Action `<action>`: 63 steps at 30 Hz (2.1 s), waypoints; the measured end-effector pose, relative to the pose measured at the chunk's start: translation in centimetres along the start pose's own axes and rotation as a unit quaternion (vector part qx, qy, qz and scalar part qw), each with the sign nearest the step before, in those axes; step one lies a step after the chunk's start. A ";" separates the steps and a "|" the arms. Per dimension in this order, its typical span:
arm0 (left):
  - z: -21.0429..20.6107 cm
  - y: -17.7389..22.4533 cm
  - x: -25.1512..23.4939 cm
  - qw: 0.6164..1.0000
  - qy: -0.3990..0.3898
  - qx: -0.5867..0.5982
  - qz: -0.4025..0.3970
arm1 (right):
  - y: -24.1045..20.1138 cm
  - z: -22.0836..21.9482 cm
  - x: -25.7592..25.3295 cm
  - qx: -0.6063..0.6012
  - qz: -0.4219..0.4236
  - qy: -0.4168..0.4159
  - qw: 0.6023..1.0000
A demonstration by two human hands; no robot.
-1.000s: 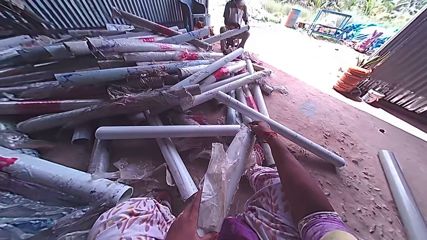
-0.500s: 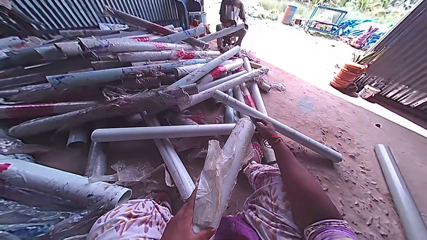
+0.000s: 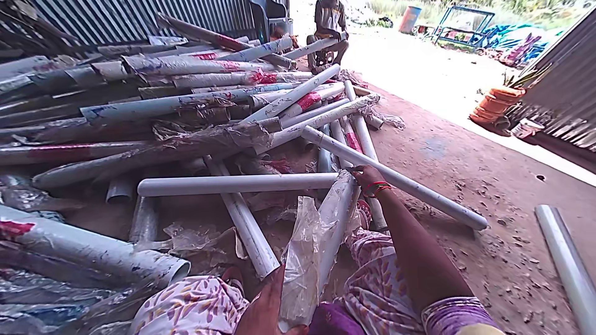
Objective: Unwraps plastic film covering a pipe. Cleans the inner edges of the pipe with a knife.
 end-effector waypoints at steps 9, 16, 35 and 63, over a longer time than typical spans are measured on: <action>0.1 -0.3 -1.6 1.000 -0.024 0.005 0.004 | 1.5 -1.3 -2.2 -0.093 0.030 -0.060 0.993; 0.9 -1.6 -2.4 0.998 -0.013 0.066 -0.013 | 1.5 -1.1 1.7 0.086 0.143 -0.033 0.985; 0.4 -1.7 -2.3 0.997 -0.017 0.071 -0.001 | 1.8 -1.9 -1.6 0.129 0.119 0.000 0.985; 10.3 16.3 -10.6 0.975 0.093 -0.184 0.085 | 0.3 0.6 6.5 -0.243 0.225 0.167 0.928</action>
Point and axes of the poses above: each hand's wrist, its own x-axis away from the middle knuckle, its own z-axis out of the back of the hand, y = z × x, the point moved 5 cm from there along -x, towards the middle knuckle, and after that the axes turned 14 degrees about -y, right-handed, at the moved point
